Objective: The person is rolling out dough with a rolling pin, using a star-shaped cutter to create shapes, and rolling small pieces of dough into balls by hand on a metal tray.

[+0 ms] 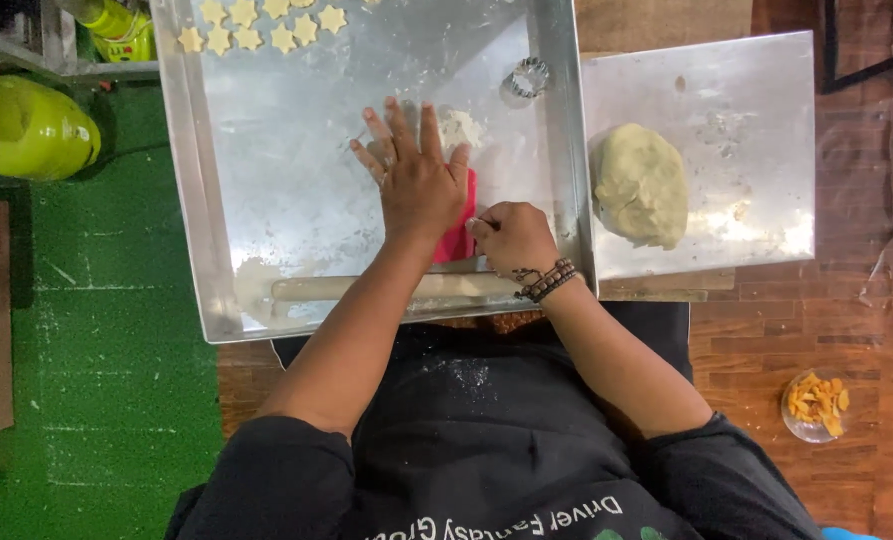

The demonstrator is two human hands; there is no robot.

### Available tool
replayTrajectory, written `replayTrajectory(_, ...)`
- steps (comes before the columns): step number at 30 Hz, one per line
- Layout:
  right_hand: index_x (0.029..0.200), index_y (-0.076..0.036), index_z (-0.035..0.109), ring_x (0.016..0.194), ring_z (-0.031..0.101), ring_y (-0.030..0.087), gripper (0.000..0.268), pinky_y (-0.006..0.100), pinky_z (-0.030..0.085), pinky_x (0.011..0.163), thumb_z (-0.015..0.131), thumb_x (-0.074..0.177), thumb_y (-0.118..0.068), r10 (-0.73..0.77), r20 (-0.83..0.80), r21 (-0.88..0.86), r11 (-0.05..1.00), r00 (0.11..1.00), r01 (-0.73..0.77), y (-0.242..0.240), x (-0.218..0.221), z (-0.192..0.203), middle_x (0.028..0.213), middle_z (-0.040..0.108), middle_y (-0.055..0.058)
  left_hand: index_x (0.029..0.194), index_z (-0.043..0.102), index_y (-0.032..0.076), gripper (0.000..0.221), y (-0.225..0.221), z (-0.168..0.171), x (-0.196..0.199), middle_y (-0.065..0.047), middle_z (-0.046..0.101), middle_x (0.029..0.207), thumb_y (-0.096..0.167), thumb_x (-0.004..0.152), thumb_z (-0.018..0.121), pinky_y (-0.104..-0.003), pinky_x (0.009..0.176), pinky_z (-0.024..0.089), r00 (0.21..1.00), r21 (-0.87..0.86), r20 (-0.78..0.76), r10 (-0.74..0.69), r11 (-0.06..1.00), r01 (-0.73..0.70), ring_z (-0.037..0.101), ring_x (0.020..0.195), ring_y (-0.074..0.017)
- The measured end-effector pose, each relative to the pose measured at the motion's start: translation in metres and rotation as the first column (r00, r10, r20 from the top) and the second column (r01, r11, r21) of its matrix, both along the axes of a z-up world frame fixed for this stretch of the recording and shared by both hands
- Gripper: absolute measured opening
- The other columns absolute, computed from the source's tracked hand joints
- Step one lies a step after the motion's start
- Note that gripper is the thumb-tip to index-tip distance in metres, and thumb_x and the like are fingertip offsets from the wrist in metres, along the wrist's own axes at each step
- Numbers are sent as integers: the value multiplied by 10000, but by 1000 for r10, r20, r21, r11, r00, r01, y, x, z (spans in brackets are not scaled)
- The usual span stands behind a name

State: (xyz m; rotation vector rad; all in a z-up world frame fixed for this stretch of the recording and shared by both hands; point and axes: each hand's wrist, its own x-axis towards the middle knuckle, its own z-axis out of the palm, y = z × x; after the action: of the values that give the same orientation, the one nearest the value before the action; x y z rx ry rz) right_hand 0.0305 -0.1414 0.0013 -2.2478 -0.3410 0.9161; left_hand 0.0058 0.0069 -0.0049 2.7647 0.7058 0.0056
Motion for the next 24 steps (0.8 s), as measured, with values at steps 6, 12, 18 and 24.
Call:
replayTrajectory(6, 686, -135, 686, 525, 596, 148, 287, 316, 502, 616, 657, 956, -227, -41, -42, -16, 999, 998, 40, 3, -1, 5, 531, 644, 16, 1601, 335, 66, 724, -2, 2, -3, -333, 48, 1646, 550, 1073, 442, -761, 1176, -60, 989, 70, 97, -114, 992, 107, -90, 1505, -524)
replayTrajectory(12, 680, -150, 720, 634, 615, 161, 279, 339, 492, 639, 668, 933, -253, 2, 56, -9, 1000, 998, -2, -2, -1, -20, 605, 674, 5, 1642, 259, 116, 729, -6, 7, -3, -293, -23, 1661, 535, 1079, 457, -765, 1170, -71, 999, 86, 20, -46, 995, 45, -122, 1505, -511)
replayTrajectory(18, 642, -148, 714, 527, 602, 138, 296, 302, 505, 611, 681, 926, -224, -37, -6, 3, 999, 999, 37, -2, -7, -7, 556, 675, 11, 1643, 250, 127, 722, -3, 12, 2, -240, 19, 1679, 578, 1084, 324, -731, 1195, -46, 975, 80, 17, -222, 972, 220, -74, 1523, -475)
replayTrajectory(24, 588, -145, 684, 476, 587, 115, 418, 295, 531, 665, 626, 990, -245, -6, 15, 34, 999, 1000, 6, 0, -6, 1, 449, 615, -8, 1636, 217, 103, 744, -5, 17, 8, -290, -25, 1668, 550, 1056, 351, -691, 1178, -147, 994, -29, -87, 63, 997, -66, -165, 1498, -500)
